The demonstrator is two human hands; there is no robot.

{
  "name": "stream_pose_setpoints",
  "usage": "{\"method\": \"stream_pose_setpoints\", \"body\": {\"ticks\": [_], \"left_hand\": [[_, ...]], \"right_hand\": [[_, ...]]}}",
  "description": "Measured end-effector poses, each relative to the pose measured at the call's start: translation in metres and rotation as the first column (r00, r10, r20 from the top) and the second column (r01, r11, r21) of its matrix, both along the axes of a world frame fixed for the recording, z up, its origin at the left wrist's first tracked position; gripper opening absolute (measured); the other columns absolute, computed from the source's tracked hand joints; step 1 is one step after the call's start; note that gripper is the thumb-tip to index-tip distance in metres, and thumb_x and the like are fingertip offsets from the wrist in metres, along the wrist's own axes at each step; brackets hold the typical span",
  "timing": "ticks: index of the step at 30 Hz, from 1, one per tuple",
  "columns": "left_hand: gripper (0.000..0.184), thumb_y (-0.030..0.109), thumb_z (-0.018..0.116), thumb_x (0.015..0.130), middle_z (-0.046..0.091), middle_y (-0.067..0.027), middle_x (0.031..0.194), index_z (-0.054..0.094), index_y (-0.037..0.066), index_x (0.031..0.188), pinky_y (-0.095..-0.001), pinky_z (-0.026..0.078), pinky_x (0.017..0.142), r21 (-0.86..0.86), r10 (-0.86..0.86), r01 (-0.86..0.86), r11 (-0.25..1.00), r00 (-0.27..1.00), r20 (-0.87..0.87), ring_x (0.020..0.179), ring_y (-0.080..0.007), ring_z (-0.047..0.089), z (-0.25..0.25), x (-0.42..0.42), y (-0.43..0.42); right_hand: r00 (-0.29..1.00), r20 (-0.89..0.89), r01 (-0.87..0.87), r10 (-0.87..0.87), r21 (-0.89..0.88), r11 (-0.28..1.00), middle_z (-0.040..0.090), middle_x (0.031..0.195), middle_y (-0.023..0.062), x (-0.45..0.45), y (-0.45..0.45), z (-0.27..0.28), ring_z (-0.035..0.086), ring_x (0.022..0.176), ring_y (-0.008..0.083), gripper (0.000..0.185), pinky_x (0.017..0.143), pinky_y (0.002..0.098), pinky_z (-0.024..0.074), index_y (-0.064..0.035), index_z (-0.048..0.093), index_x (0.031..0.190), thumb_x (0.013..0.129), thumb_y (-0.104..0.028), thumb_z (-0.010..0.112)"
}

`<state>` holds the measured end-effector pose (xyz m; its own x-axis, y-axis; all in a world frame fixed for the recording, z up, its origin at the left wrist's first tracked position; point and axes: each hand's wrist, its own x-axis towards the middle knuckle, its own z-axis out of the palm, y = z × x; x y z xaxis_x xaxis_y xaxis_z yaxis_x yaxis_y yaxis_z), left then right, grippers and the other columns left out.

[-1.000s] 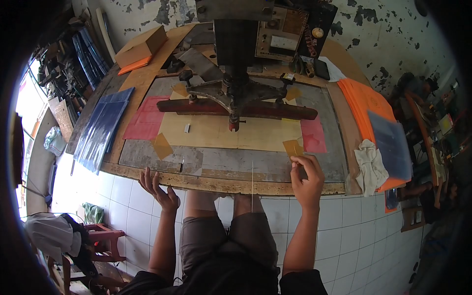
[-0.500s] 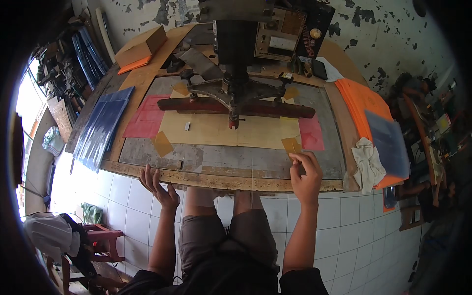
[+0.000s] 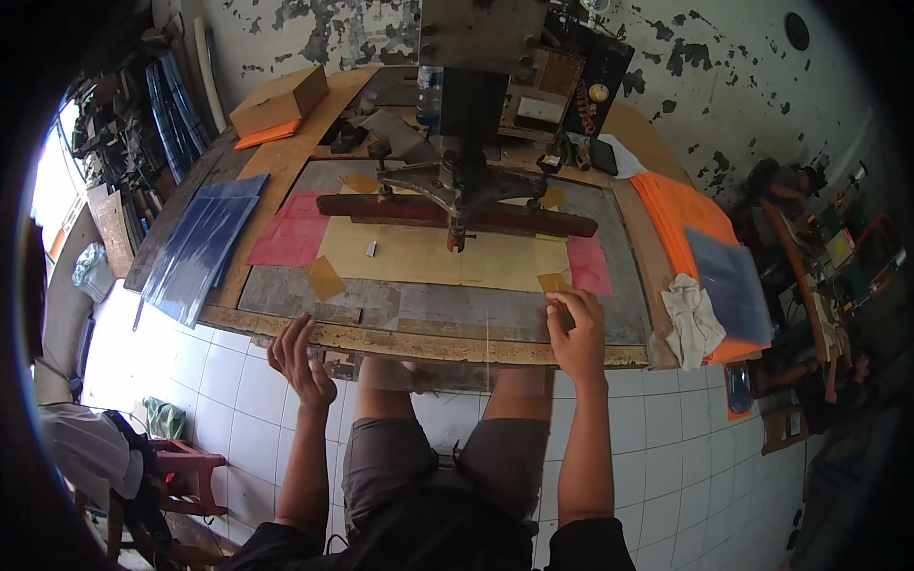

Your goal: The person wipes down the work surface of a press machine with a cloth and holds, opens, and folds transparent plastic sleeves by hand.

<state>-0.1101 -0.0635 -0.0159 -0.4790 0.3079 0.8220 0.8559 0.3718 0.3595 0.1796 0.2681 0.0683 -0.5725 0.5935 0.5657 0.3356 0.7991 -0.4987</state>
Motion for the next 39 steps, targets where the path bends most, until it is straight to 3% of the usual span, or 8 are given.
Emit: {"method": "stream_pose_setpoints", "body": {"ticks": [3, 7, 13, 16, 20, 29, 32, 39], "left_hand": [[0.046, 0.037, 0.043, 0.110, 0.074, -0.0119, 0.130, 0.074, 0.006, 0.128, -0.0508, 0.034, 0.115, -0.057, 0.077, -0.077, 0.995, 0.997, 0.007, 0.125, -0.0340, 0.063, 0.030, -0.017, -0.005], [0.030, 0.028, 0.063, 0.103, 0.074, -0.0113, 0.123, 0.074, 0.007, 0.121, -0.0477, 0.040, 0.111, -0.123, -0.216, 0.239, 0.963, 0.960, 0.176, 0.117, -0.0342, 0.065, 0.088, -0.052, 0.022], [0.042, 0.031, 0.066, 0.103, 0.065, -0.0159, 0.147, 0.070, 0.010, 0.140, -0.0494, 0.040, 0.123, -0.355, -0.341, 0.426, 0.832, 0.898, 0.278, 0.142, -0.0378, 0.056, 0.079, -0.117, 0.116], [0.050, 0.036, 0.062, 0.105, 0.061, -0.0169, 0.153, 0.065, 0.011, 0.148, -0.0507, 0.038, 0.124, -0.397, -0.319, 0.428, 0.812, 0.895, 0.312, 0.145, -0.0391, 0.053, 0.068, -0.144, 0.165], [0.054, 0.041, 0.056, 0.107, 0.059, -0.0174, 0.158, 0.063, 0.011, 0.151, -0.0532, 0.037, 0.125, -0.540, -0.243, 0.342, 0.769, 0.938, 0.248, 0.146, -0.0390, 0.052, 0.057, -0.151, 0.186], [0.049, 0.039, 0.058, 0.105, 0.064, -0.0135, 0.153, 0.068, 0.015, 0.148, -0.0516, 0.037, 0.125, -0.521, -0.299, 0.378, 0.765, 0.926, 0.232, 0.147, -0.0368, 0.052, 0.065, -0.140, 0.173], [0.048, 0.034, 0.063, 0.102, 0.063, -0.0152, 0.154, 0.069, 0.015, 0.146, -0.0510, 0.034, 0.128, -0.498, -0.282, 0.412, 0.763, 0.906, 0.317, 0.151, -0.0366, 0.049, 0.067, -0.141, 0.175], [0.034, 0.023, 0.070, 0.099, 0.071, -0.0141, 0.142, 0.072, 0.008, 0.129, -0.0468, 0.048, 0.115, -0.275, -0.455, 0.568, 0.776, 0.805, 0.381, 0.134, -0.0347, 0.065, 0.069, -0.143, 0.172]], "right_hand": [[0.997, 0.080, 0.007, -0.010, 0.029, 1.000, 0.071, 0.128, 0.0111, -0.004, 0.007, 0.002, 0.063, 0.128, 0.0341, 0.030, 0.112, 0.0472, 0.0468, -0.0068, 0.071, 0.130, 0.102, -0.016, 0.074], [0.973, 0.230, 0.017, -0.010, -0.027, 0.999, 0.065, 0.147, 0.0135, -0.027, 0.034, 0.007, 0.058, 0.139, 0.0372, 0.043, 0.120, 0.0482, 0.0429, -0.0079, 0.065, 0.144, 0.106, -0.028, 0.072], [0.911, 0.412, 0.063, -0.026, -0.077, 0.995, 0.046, 0.169, 0.0178, -0.087, 0.104, -0.006, 0.041, 0.158, 0.0389, 0.058, 0.132, 0.0518, 0.0305, -0.0107, 0.056, 0.158, 0.110, -0.042, 0.064], [0.898, 0.428, 0.133, -0.102, -0.043, 0.990, 0.048, 0.167, 0.0158, -0.107, 0.121, -0.014, 0.042, 0.157, 0.0387, 0.059, 0.131, 0.0518, 0.0321, -0.0170, 0.054, 0.161, 0.111, -0.048, 0.059], [0.917, 0.393, 0.075, -0.065, -0.009, 0.997, 0.050, 0.165, 0.0175, -0.106, 0.118, -0.016, 0.042, 0.157, 0.0391, 0.056, 0.131, 0.0532, 0.0306, -0.0181, 0.057, 0.159, 0.111, -0.046, 0.061], [0.969, 0.240, -0.031, 0.057, -0.112, 0.993, 0.061, 0.152, 0.0145, -0.099, 0.119, -0.018, 0.049, 0.150, 0.0392, 0.038, 0.127, 0.0534, 0.0334, -0.0146, 0.066, 0.139, 0.105, -0.031, 0.071], [0.977, 0.198, -0.049, 0.078, -0.147, 0.988, 0.063, 0.150, 0.0146, -0.096, 0.124, -0.018, 0.050, 0.149, 0.0384, 0.035, 0.125, 0.0519, 0.0362, -0.0132, 0.067, 0.134, 0.102, -0.023, 0.075], [0.987, 0.090, -0.102, 0.132, -0.277, 0.956, 0.072, 0.136, 0.0146, -0.089, 0.121, -0.014, 0.063, 0.136, 0.0368, 0.024, 0.118, 0.0447, 0.0451, -0.0092, 0.069, 0.122, 0.099, -0.012, 0.077]]}}
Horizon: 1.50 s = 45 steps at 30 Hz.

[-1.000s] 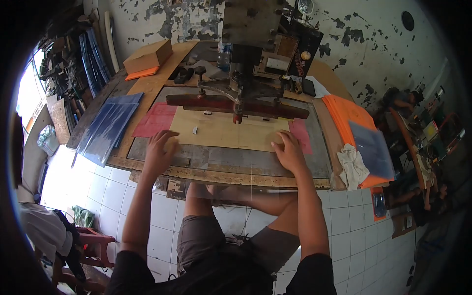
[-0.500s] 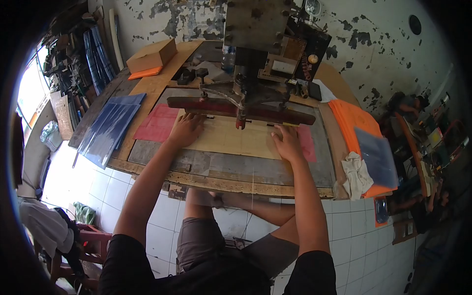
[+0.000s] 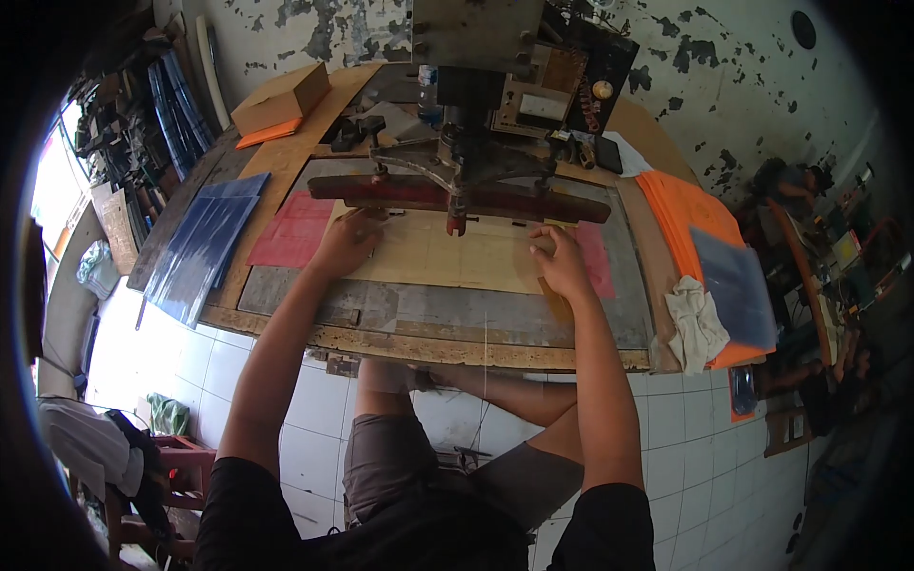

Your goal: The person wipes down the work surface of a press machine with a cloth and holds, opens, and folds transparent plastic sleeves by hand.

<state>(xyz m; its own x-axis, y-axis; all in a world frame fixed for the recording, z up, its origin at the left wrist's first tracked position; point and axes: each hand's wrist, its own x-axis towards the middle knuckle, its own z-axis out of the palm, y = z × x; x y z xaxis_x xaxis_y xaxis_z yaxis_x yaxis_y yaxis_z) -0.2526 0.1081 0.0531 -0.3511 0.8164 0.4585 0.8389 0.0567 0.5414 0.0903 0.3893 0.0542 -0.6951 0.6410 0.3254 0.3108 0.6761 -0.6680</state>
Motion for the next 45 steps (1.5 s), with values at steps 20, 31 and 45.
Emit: {"method": "stream_pose_setpoints", "body": {"ticks": [20, 31, 45], "left_hand": [[0.029, 0.017, 0.071, 0.094, 0.078, -0.0108, 0.134, 0.080, 0.007, 0.120, -0.0466, 0.046, 0.121, -0.056, -0.190, 0.182, 0.982, 0.949, -0.252, 0.131, -0.0304, 0.069, 0.024, 0.038, -0.012], [0.020, 0.025, 0.073, 0.095, 0.077, -0.0092, 0.099, 0.079, 0.005, 0.096, -0.0459, 0.056, 0.092, -0.030, -0.191, 0.197, 0.980, 0.886, -0.422, 0.092, -0.0323, 0.073, 0.034, 0.050, -0.012], [0.030, 0.029, 0.071, 0.100, 0.079, -0.0122, 0.124, 0.081, 0.005, 0.116, -0.0474, 0.050, 0.115, -0.103, -0.115, 0.085, 0.991, 0.936, -0.334, 0.118, -0.0358, 0.072, 0.030, 0.051, -0.012]], "right_hand": [[0.970, -0.021, -0.229, 0.243, 0.267, 0.936, 0.078, 0.127, 0.0112, -0.005, -0.035, 0.013, 0.070, 0.121, 0.0347, 0.021, 0.108, 0.0464, 0.0532, -0.0048, 0.079, 0.118, 0.099, -0.014, 0.075], [0.969, 0.066, -0.246, 0.237, 0.300, 0.922, 0.074, 0.102, 0.0077, 0.001, -0.047, 0.029, 0.070, 0.103, 0.0315, 0.012, 0.094, 0.0454, 0.0567, -0.0034, 0.081, 0.099, 0.092, -0.012, 0.081], [0.982, 0.033, -0.188, 0.188, 0.352, 0.917, 0.077, 0.113, 0.0088, -0.001, -0.043, 0.023, 0.071, 0.110, 0.0322, 0.014, 0.097, 0.0446, 0.0564, -0.0028, 0.082, 0.106, 0.097, -0.011, 0.076]]}}
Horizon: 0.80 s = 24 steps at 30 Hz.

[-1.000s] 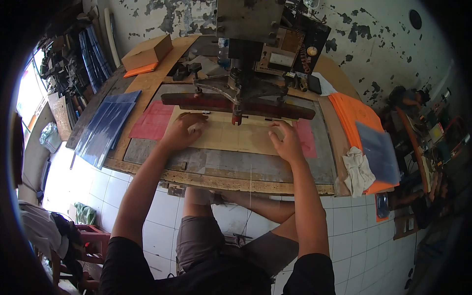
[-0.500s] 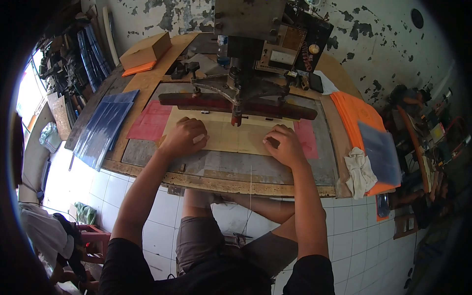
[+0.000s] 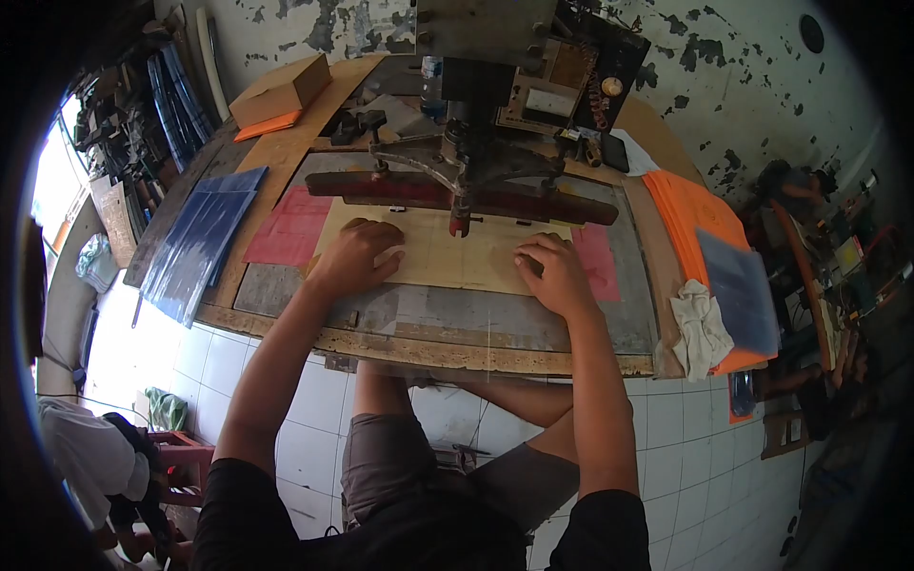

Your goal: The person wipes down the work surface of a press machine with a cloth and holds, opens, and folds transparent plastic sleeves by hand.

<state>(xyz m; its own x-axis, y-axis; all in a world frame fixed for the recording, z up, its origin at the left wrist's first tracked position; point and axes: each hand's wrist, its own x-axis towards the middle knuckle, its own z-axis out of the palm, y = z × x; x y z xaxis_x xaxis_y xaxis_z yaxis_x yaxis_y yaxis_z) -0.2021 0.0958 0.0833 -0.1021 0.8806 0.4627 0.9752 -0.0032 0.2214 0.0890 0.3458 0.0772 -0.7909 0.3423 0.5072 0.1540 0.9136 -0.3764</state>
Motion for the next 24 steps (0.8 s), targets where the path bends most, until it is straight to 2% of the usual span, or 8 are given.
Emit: {"method": "stream_pose_setpoints", "body": {"ticks": [8, 17, 24], "left_hand": [[0.029, 0.028, 0.070, 0.101, 0.079, -0.0109, 0.125, 0.081, 0.007, 0.117, -0.0469, 0.049, 0.116, -0.010, 0.012, -0.012, 1.000, 1.000, -0.006, 0.119, -0.0345, 0.072, -0.0017, -0.0022, 0.0015], [0.018, 0.022, 0.073, 0.096, 0.080, -0.0067, 0.118, 0.081, 0.007, 0.103, -0.0459, 0.051, 0.111, 0.020, -0.019, 0.019, 1.000, 1.000, 0.010, 0.113, -0.0293, 0.074, -0.0024, -0.0038, 0.0024], [0.017, 0.020, 0.073, 0.095, 0.081, -0.0072, 0.115, 0.081, 0.007, 0.103, -0.0452, 0.051, 0.110, 0.027, -0.023, 0.023, 0.999, 1.000, 0.009, 0.110, -0.0295, 0.075, -0.0004, -0.0033, 0.0015]], "right_hand": [[1.000, 0.005, 0.009, -0.009, -0.017, 1.000, 0.077, 0.114, 0.0082, -0.0001, 0.0014, -0.0027, 0.070, 0.111, 0.0317, 0.014, 0.100, 0.0449, 0.0548, -0.0038, 0.081, 0.108, 0.097, -0.012, 0.077], [1.000, 0.002, 0.003, -0.003, -0.012, 1.000, 0.078, 0.114, 0.0079, 0.0006, 0.0009, 0.0001, 0.071, 0.111, 0.0315, 0.012, 0.100, 0.0447, 0.0544, -0.0037, 0.081, 0.105, 0.096, -0.011, 0.077], [1.000, 0.007, 0.016, -0.015, -0.027, 1.000, 0.078, 0.114, 0.0082, 0.0007, 0.0008, -0.0019, 0.071, 0.111, 0.0315, 0.012, 0.100, 0.0444, 0.0546, -0.0036, 0.081, 0.106, 0.097, -0.011, 0.076]]}}
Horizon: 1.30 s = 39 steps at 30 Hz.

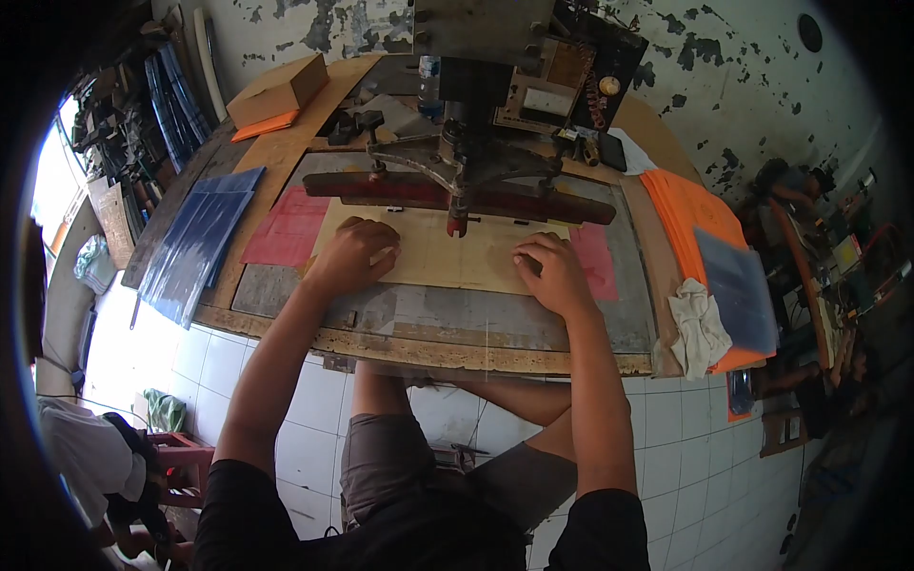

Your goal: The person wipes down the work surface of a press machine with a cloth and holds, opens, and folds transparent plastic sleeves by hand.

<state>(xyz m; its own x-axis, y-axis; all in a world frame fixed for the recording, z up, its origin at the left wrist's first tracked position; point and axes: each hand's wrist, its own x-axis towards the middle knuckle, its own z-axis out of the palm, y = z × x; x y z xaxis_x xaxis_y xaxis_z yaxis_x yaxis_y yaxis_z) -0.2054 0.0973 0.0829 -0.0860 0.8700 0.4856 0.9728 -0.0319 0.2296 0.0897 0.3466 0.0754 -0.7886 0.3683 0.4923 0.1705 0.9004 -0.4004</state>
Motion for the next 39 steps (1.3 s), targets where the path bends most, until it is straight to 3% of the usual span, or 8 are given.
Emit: {"method": "stream_pose_setpoints", "body": {"ticks": [4, 8, 13, 16, 19, 34, 37, 39], "left_hand": [[0.016, 0.019, 0.074, 0.094, 0.081, -0.0073, 0.115, 0.081, 0.007, 0.102, -0.0452, 0.052, 0.108, 0.018, -0.003, 0.003, 1.000, 1.000, 0.000, 0.109, -0.0294, 0.075, 0.000, -0.001, 0.001], [0.013, 0.017, 0.074, 0.093, 0.082, -0.0064, 0.109, 0.080, 0.007, 0.098, -0.0442, 0.054, 0.104, 0.047, -0.030, 0.030, 0.998, 1.000, -0.007, 0.105, -0.0285, 0.076, 0.003, 0.000, 0.001], [0.008, 0.014, 0.076, 0.092, 0.077, -0.0061, 0.094, 0.075, 0.006, 0.089, -0.0416, 0.056, 0.086, 0.227, -0.053, 0.064, 0.972, 0.997, -0.052, 0.088, -0.0284, 0.074, 0.009, 0.000, 0.000], [0.014, 0.013, 0.078, 0.091, 0.072, -0.0060, 0.086, 0.070, 0.007, 0.082, -0.0412, 0.053, 0.075, 0.322, -0.041, 0.057, 0.945, 0.998, -0.056, 0.078, -0.0287, 0.070, 0.012, -0.001, -0.002], [0.014, 0.009, 0.079, 0.091, 0.070, -0.0064, 0.083, 0.068, 0.006, 0.082, -0.0428, 0.053, 0.070, 0.333, 0.001, 0.015, 0.943, 0.999, -0.047, 0.073, -0.0305, 0.068, 0.015, -0.002, -0.006], [0.019, 0.007, 0.078, 0.093, 0.066, -0.0073, 0.077, 0.065, 0.006, 0.080, -0.0427, 0.052, 0.062, 0.363, 0.032, -0.014, 0.932, 0.999, -0.044, 0.064, -0.0310, 0.065, 0.014, -0.004, -0.008], [0.019, 0.007, 0.078, 0.093, 0.066, -0.0076, 0.077, 0.064, 0.005, 0.080, -0.0429, 0.053, 0.062, 0.375, 0.042, -0.027, 0.926, 0.999, -0.034, 0.065, -0.0309, 0.066, 0.012, -0.005, -0.008], [0.019, 0.007, 0.078, 0.093, 0.066, -0.0080, 0.077, 0.064, 0.005, 0.080, -0.0431, 0.053, 0.063, 0.382, 0.057, -0.049, 0.923, 0.998, -0.011, 0.066, -0.0310, 0.067, 0.014, -0.008, -0.011]], "right_hand": [[1.000, -0.010, 0.001, 0.000, 0.026, 1.000, 0.078, 0.113, 0.0084, 0.000, -0.001, 0.003, 0.071, 0.111, 0.0310, 0.012, 0.098, 0.0434, 0.0558, -0.0033, 0.081, 0.105, 0.098, -0.011, 0.076], [0.992, -0.128, -0.006, 0.013, 0.055, 0.998, 0.077, 0.099, 0.0114, 0.002, -0.003, 0.010, 0.073, 0.094, 0.0319, 0.011, 0.084, 0.0416, 0.0570, 0.0002, 0.079, 0.096, 0.099, -0.010, 0.075], [0.932, -0.357, 0.100, -0.056, 0.107, 0.989, 0.065, 0.076, 0.0147, 0.009, 0.004, 0.019, 0.064, 0.069, 0.0315, 0.027, 0.064, 0.0416, 0.0495, 0.0043, 0.066, 0.080, 0.102, -0.010, 0.073], [0.905, -0.413, 0.132, -0.105, 0.038, 0.990, 0.060, 0.074, 0.0142, 0.010, 0.007, 0.018, 0.060, 0.066, 0.0296, 0.033, 0.061, 0.0413, 0.0456, 0.0039, 0.060, 0.076, 0.103, -0.010, 0.072], [0.908, -0.412, 0.133, -0.081, 0.101, 0.986, 0.067, 0.074, 0.0110, 0.011, 0.014, 0.013, 0.061, 0.060, 0.0186, 0.034, 0.056, 0.0337, 0.0444, 0.0043, 0.066, 0.078, 0.108, -0.011, 0.068], [0.905, -0.416, 0.134, -0.088, 0.082, 0.988, 0.066, 0.073, 0.0097, 0.009, 0.009, 0.015, 0.059, 0.059, 0.0184, 0.036, 0.055, 0.0345, 0.0423, 0.0033, 0.066, 0.075, 0.108, -0.011, 0.068], [0.900, -0.416, 0.179, -0.127, 0.089, 0.980, 0.067, 0.081, 0.0132, 0.010, 0.009, 0.015, 0.065, 0.072, 0.0310, 0.026, 0.069, 0.0437, 0.0491, 0.0022, 0.065, 0.082, 0.104, -0.010, 0.072], [0.870, -0.455, 0.274, -0.189, 0.129, 0.953, 0.071, 0.095, 0.0144, 0.017, 0.011, 0.024, 0.070, 0.088, 0.0340, 0.017, 0.080, 0.0452, 0.0523, 0.0006, 0.069, 0.095, 0.104, -0.013, 0.072]]}}
